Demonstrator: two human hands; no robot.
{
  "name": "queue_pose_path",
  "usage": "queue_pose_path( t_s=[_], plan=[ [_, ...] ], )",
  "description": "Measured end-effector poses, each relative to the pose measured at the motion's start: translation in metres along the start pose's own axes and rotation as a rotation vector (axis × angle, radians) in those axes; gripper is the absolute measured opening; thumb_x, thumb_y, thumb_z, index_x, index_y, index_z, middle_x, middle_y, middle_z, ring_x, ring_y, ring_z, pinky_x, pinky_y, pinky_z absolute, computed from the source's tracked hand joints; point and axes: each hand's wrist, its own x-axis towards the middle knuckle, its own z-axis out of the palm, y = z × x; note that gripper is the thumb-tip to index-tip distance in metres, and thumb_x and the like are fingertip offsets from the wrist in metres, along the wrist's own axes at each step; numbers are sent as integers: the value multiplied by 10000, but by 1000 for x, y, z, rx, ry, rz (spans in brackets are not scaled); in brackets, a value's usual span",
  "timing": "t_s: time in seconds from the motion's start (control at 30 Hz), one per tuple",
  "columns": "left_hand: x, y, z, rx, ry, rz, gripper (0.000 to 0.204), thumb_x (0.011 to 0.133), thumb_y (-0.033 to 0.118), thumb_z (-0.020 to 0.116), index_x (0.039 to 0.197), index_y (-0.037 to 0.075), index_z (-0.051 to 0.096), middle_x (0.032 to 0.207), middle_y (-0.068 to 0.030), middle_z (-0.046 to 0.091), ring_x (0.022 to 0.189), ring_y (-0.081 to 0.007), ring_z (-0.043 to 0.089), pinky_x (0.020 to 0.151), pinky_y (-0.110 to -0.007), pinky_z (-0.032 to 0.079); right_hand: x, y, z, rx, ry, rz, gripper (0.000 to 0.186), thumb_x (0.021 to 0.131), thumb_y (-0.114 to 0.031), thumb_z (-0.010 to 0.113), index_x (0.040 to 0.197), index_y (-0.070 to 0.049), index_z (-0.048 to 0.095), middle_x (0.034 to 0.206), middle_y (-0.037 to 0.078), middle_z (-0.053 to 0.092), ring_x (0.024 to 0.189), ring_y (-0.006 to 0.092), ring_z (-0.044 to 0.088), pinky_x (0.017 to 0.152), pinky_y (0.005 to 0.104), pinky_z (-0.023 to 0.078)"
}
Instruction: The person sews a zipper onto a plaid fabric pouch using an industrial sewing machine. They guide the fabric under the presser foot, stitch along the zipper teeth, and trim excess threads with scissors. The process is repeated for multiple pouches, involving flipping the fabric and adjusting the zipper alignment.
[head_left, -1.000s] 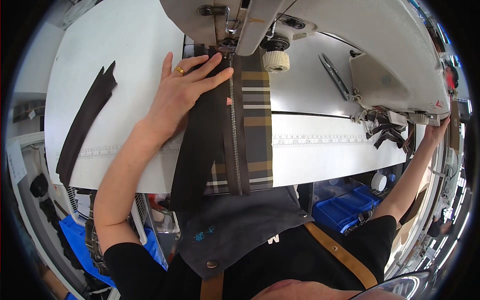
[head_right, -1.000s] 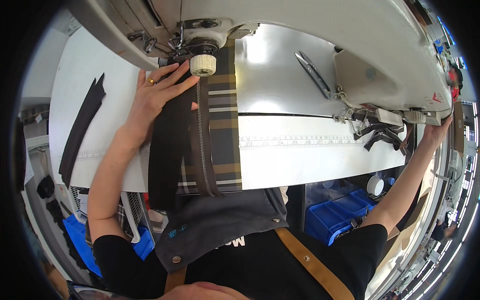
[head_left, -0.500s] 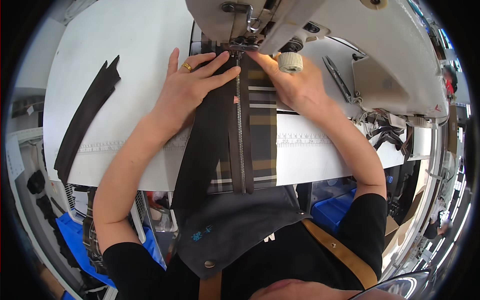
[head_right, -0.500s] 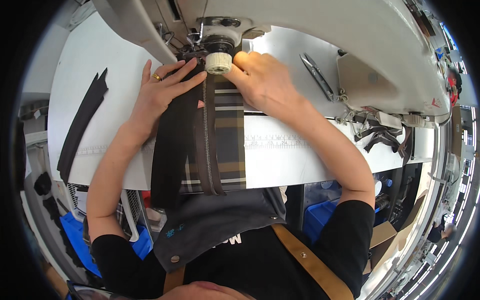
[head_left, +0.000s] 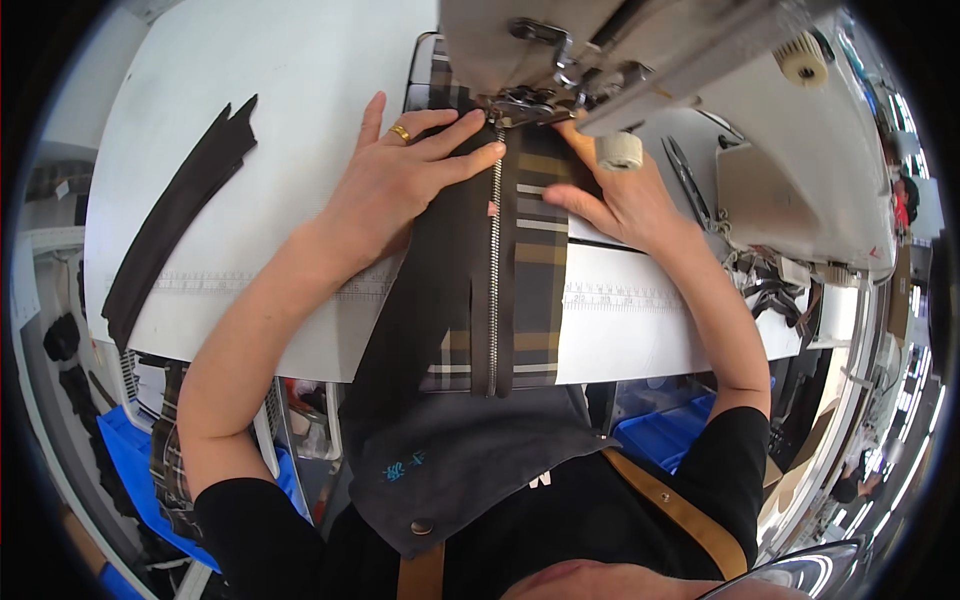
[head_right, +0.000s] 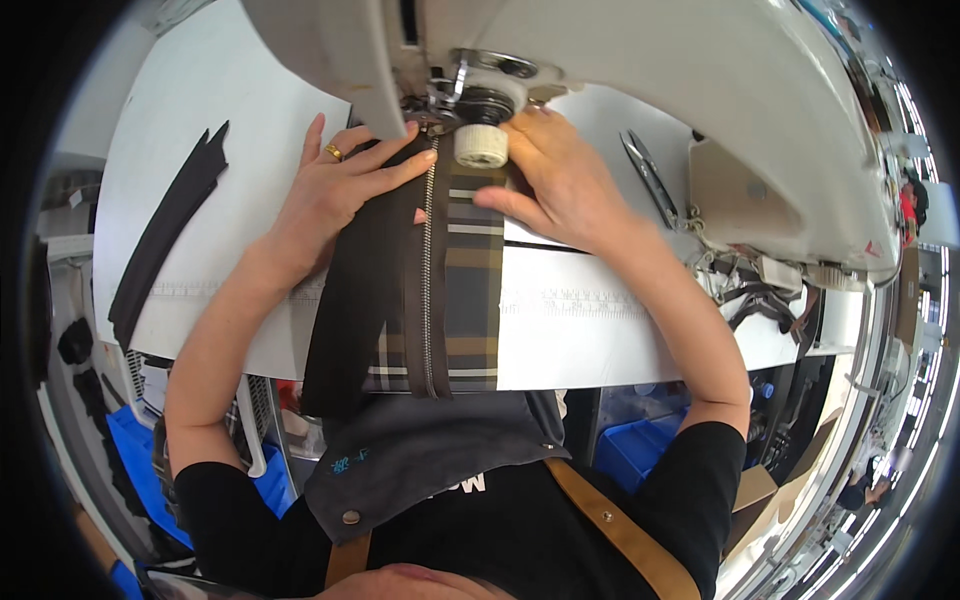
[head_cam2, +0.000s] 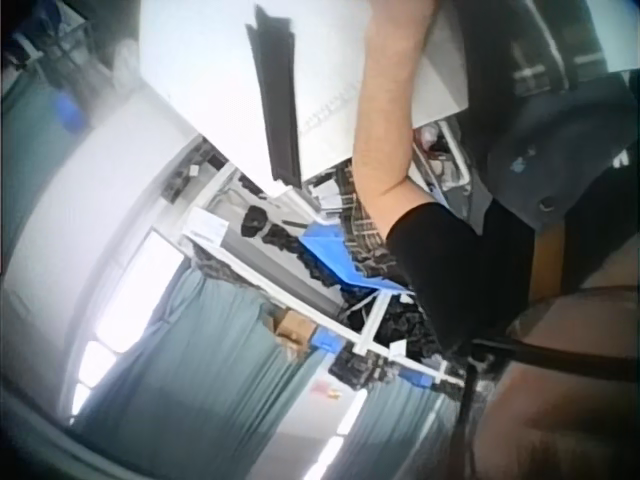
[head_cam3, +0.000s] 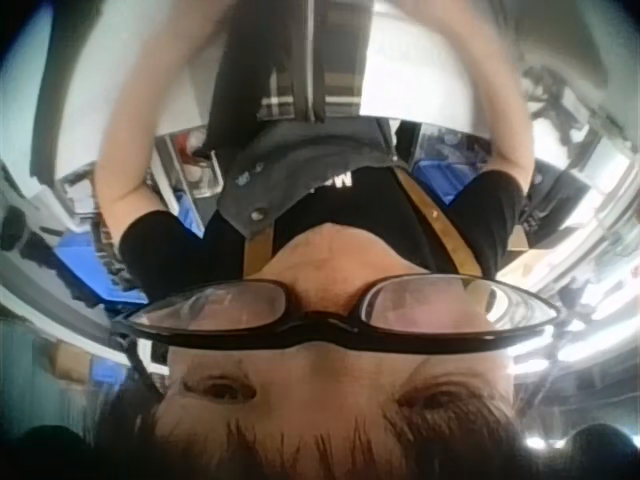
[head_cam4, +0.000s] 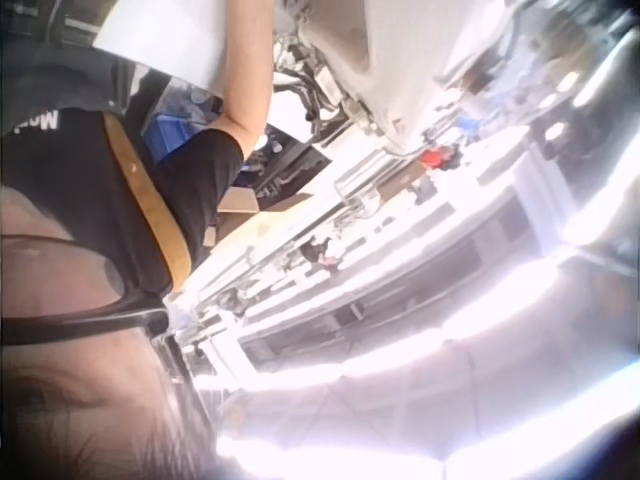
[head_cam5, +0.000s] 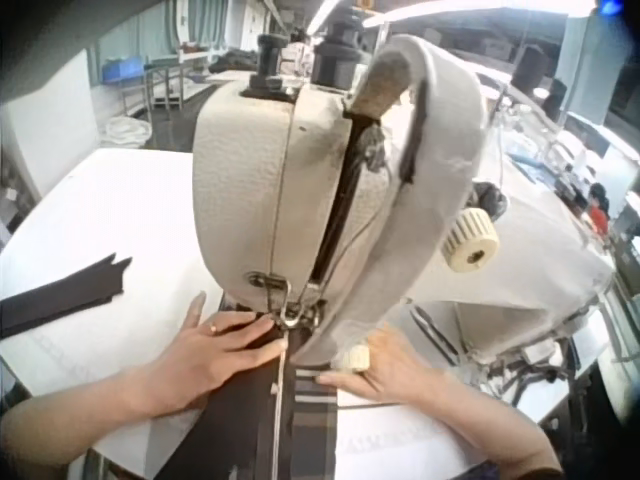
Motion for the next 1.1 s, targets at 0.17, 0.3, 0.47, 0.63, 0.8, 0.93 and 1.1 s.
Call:
queue_pose_path(
  t_s=[0.17,0.3,0.47,0.63,0.8,0.93,1.1],
  plan=[
    [-5,-4,5,-32,2,17,574,696,172,722,1242,241,556,1328,-21,506,1207,-223,452,1066,-614,175,32,19,-7,8,-636,275,809,738,-708,552,1145,-8,530,971,191,595,939,358,569,803,420,460],
    [-5,-6,9,-42,-1,32,602,689,55,684,1252,215,542,1347,-27,490,1224,-225,442,1069,-621,175,51,27,-1,186,-679,318,821,696,-717,600,1186,-58,568,1133,153,607,1054,309,567,903,403,457],
    [-1,-6,9,1,-14,34,549,722,250,715,1249,266,560,1347,-1,497,1221,-217,446,1071,-597,159,47,36,8,243,-623,271,811,708,-694,605,1220,-67,554,1145,176,595,1090,333,546,923,411,447],
    [-6,-3,6,10,-3,8,505,747,280,704,1235,258,575,1325,-27,517,1210,-229,457,1066,-600,165,13,6,-14,-118,-361,168,463,798,-477,629,951,-41,618,968,132,627,915,322,588,781,381,480],
    [0,1,3,-7,-3,-1,477,753,285,696,1217,248,592,1252,-26,574,1199,-223,468,1085,-568,156,-12,2,-30,-72,27,-3,263,817,-267,659,812,-9,607,917,104,634,828,284,612,740,365,482],
    [0,-2,2,27,-57,17,538,751,199,688,1263,266,534,1354,-31,486,1235,-223,437,1073,-597,172,-1,-6,-18,-161,-30,41,280,851,-245,620,987,-5,577,1057,145,595,968,331,563,842,386,442],
    [-1,-3,2,21,-35,22,534,758,221,680,1270,265,535,1355,-24,488,1229,-227,447,1082,-591,156,21,12,-13,201,-312,82,587,892,-555,448,1024,5,566,926,169,564,926,333,541,828,414,422]
  ],
)
